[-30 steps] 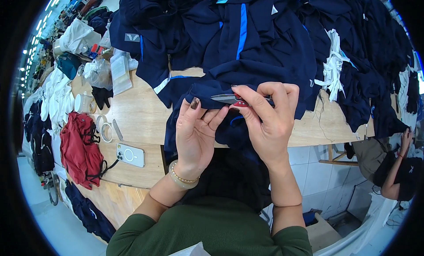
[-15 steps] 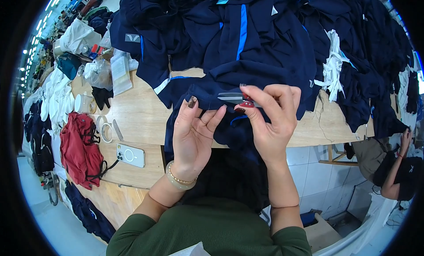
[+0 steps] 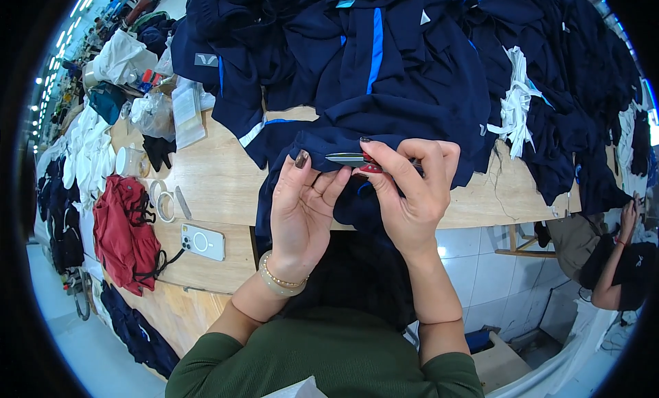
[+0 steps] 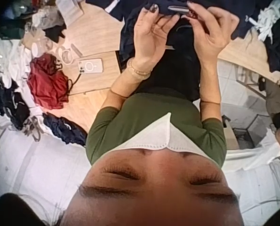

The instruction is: Trimming loose threads from navy blue athletic shorts using small hand snips.

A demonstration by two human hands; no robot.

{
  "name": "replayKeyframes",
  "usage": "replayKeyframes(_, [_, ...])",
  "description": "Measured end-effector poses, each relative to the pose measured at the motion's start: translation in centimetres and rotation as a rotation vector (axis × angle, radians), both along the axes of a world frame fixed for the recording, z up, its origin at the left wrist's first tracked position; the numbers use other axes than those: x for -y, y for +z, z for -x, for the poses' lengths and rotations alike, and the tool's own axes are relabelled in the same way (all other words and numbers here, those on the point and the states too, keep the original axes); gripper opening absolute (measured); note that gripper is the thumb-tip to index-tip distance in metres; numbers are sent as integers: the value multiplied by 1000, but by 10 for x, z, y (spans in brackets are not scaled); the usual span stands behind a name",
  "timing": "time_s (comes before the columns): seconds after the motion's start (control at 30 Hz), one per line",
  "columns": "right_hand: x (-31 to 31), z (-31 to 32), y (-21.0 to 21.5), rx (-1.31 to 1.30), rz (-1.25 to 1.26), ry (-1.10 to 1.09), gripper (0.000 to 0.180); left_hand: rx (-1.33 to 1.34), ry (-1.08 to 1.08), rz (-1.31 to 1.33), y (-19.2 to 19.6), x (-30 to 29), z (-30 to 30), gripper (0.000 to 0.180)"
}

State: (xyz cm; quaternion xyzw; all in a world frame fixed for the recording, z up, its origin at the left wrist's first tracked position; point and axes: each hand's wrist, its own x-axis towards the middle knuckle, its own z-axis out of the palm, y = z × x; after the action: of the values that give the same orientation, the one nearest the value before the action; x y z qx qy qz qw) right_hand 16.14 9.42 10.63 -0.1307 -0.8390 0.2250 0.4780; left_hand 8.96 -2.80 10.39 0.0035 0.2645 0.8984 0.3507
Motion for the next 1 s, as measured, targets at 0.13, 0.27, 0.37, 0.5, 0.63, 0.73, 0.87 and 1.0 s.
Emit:
replayKeyframes(0.13, [0,-1,1,7,-1,-11,33,-3,9,0,-2,-1,0,12])
replayKeyframes(0.27, [1,0,2,7,-2,-7,33,-6,9,0,-2,-1,0,12])
replayKeyframes(0.37, [1,2,1,1,-9,-2,32,-17,17,8,-2,-2,-1,12])
replayKeyframes(0.5, [-1,4,-2,-35,224,57,32,-24,13,-9,-6,0,-1,11])
replayKeyframes(0.63, [-6,0,-15,65,639,298,57,-6,-34,-26,0,4,4,17])
replayKeyframes(0.73, [-3,3,-24,226,538,359,27,25,-75,-40,-1,7,5,27])
replayKeyframes(0.87, [-13,11,-19,23,668,376,11,-479,60,436,-26,1,11,39])
replayKeyframes(1.0, [-25,11,-6,184,939,508,15,-1215,428,874,-33,-11,28,44])
